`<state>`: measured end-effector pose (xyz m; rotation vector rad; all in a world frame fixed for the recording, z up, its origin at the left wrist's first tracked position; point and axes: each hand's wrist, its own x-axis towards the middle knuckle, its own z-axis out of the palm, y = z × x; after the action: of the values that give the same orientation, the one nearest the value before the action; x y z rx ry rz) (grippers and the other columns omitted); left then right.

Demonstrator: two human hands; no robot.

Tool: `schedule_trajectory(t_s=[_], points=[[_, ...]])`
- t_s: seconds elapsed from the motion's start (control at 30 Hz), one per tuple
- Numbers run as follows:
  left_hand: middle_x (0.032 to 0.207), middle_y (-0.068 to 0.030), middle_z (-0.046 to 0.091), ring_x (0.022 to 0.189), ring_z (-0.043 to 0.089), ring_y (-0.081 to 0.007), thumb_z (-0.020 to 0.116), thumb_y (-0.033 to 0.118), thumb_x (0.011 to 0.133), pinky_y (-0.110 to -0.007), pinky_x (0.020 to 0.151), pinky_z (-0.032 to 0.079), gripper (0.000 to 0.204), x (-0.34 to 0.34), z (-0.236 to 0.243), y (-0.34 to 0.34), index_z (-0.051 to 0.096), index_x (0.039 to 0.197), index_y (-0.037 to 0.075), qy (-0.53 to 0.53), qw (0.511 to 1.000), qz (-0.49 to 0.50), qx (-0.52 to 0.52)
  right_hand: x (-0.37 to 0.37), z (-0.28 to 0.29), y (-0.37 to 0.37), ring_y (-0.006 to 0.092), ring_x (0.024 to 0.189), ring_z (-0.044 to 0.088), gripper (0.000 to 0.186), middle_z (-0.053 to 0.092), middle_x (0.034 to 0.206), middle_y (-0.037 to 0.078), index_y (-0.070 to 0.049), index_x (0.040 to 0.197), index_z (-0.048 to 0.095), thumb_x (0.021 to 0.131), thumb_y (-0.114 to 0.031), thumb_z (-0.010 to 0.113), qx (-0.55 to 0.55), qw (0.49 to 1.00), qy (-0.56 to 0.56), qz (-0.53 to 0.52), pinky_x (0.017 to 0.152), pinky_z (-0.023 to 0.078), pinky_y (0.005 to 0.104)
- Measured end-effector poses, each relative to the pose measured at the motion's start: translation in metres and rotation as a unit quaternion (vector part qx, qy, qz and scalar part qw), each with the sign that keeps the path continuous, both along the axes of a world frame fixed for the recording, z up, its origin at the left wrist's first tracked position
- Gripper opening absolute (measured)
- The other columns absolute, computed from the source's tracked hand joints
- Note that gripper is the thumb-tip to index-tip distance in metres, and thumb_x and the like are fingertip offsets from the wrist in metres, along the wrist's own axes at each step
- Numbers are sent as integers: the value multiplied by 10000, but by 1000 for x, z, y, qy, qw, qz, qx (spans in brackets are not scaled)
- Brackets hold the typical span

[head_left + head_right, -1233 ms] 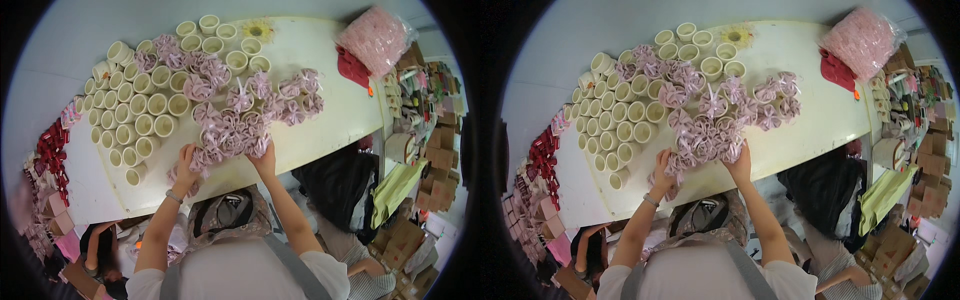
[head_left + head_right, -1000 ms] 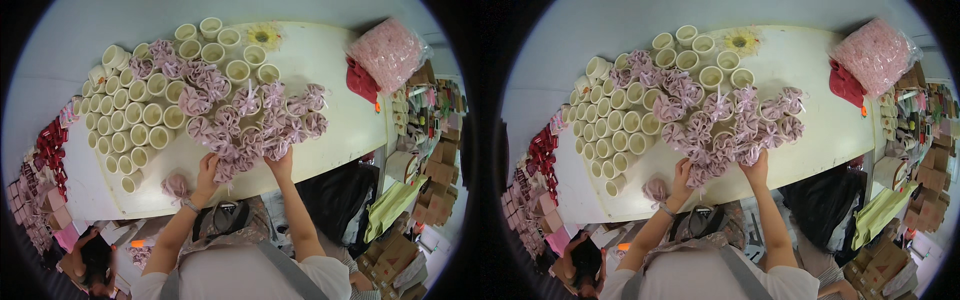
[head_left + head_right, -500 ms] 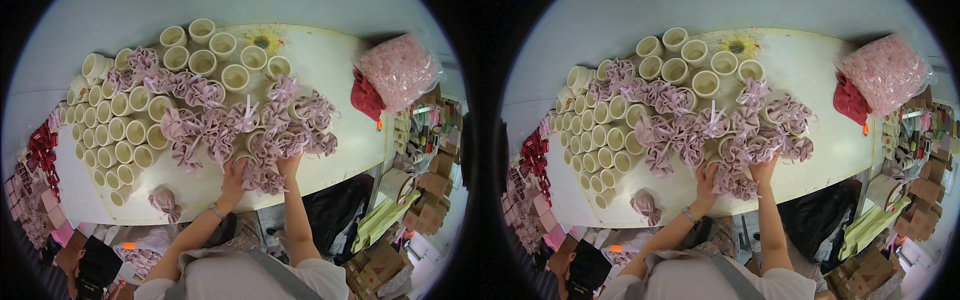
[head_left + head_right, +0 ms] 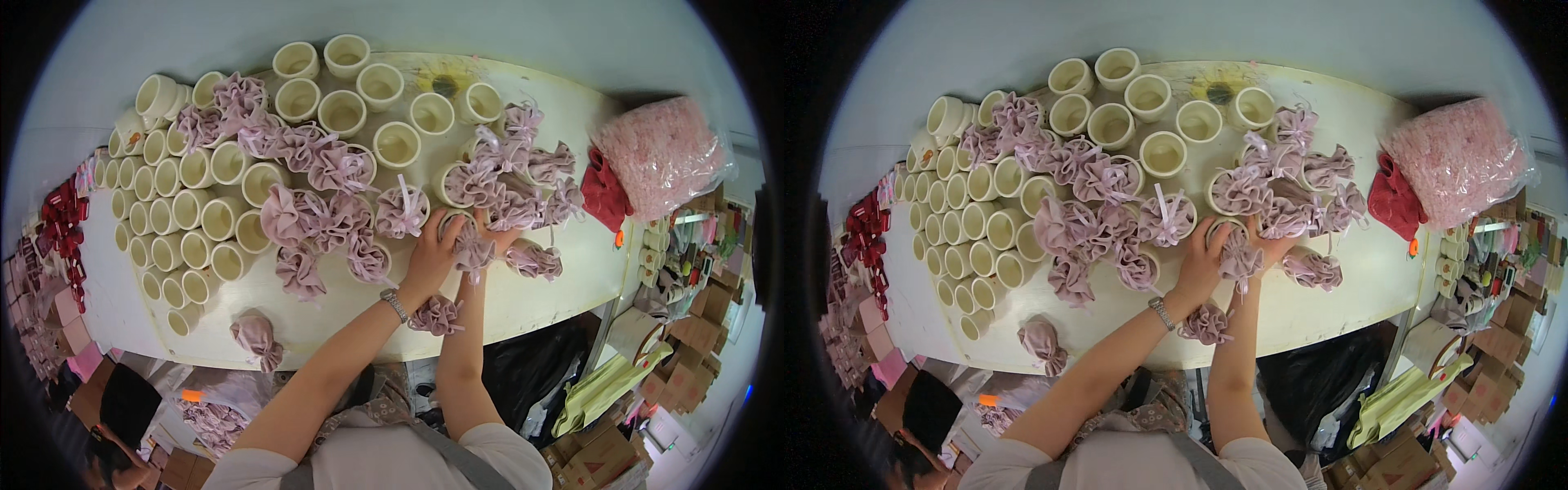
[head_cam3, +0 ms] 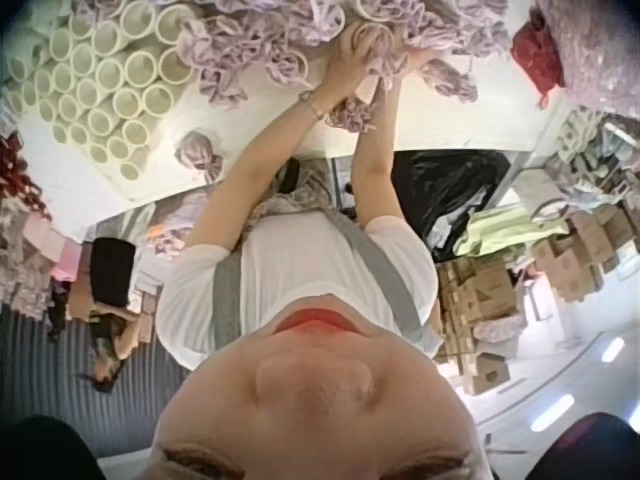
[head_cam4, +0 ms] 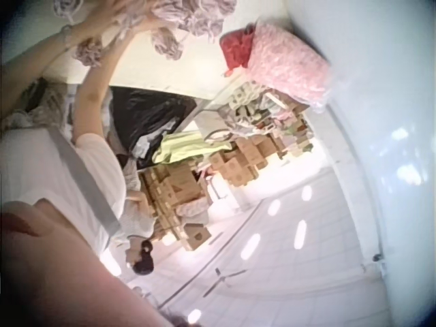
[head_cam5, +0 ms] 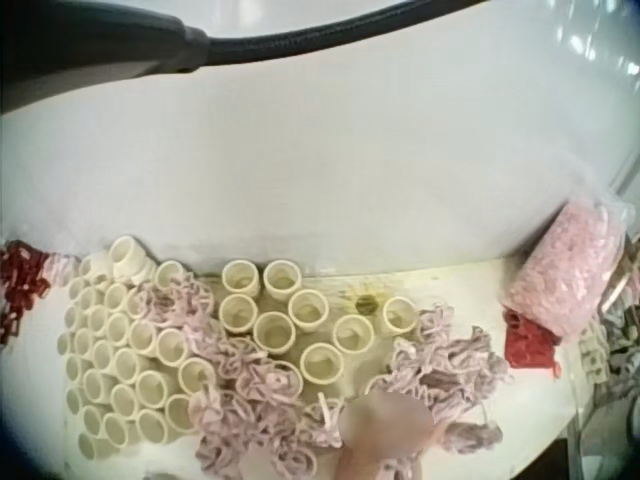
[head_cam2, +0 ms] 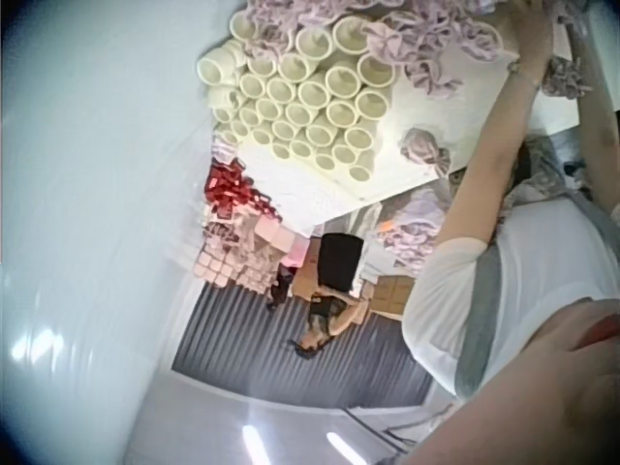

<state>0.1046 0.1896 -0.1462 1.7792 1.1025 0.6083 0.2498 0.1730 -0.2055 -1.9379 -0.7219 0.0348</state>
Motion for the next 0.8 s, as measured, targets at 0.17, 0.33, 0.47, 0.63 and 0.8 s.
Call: schedule_trajectory(t_s=[0.17, 0.33, 0.47, 0.63, 0.8], points=[[1317, -219, 421, 1085, 530, -398, 544, 31, 811, -434, 861, 478, 554, -41, 50, 0, 393, 1343, 62, 57, 997, -24, -42, -11, 109, -31, 281, 1000, 621, 581, 602, 1161, 195, -10, 1239, 559, 723, -160, 782, -332, 937, 50, 97, 765, 516, 346], [1130, -174, 567, 886, 611, -356, 621, 153, 823, -434, 719, 507, 376, -75, 155, 124, 508, 1159, 26, 216, 955, -203, -19, -7, 185, 87, 342, 997, 592, 391, 613, 1149, 156, -46, 1080, 617, 729, -158, 749, -162, 932, -237, 223, 902, 442, 421], [978, -131, 570, 816, 616, -308, 637, 145, 780, -414, 701, 508, 280, -46, 105, 217, 568, 1036, 52, 392, 893, -56, 212, -2, 154, 197, 380, 1122, 535, 494, 571, 1208, 169, -76, 1115, 592, 746, -385, 702, -394, 840, -258, 268, 967, 403, 426], [1036, -190, 568, 808, 634, -334, 646, 114, 732, -412, 631, 529, 350, -25, 42, 233, 550, 1060, 37, 398, 898, -24, 185, 13, 97, 233, 340, 1012, 618, 444, 650, 1041, 183, -92, 1079, 626, 776, -416, 635, -527, 777, -138, 316, 870, 481, 451], [818, -181, 657, 736, 673, -296, 630, 104, 705, -384, 591, 538, 92, -32, 11, 243, 674, 771, 56, 261, 947, 13, 187, 10, 81, 236, 350, 876, 655, 284, 671, 882, 198, -54, 891, 664, 803, -318, 608, -497, 768, -259, 309, 745, 533, 450]])
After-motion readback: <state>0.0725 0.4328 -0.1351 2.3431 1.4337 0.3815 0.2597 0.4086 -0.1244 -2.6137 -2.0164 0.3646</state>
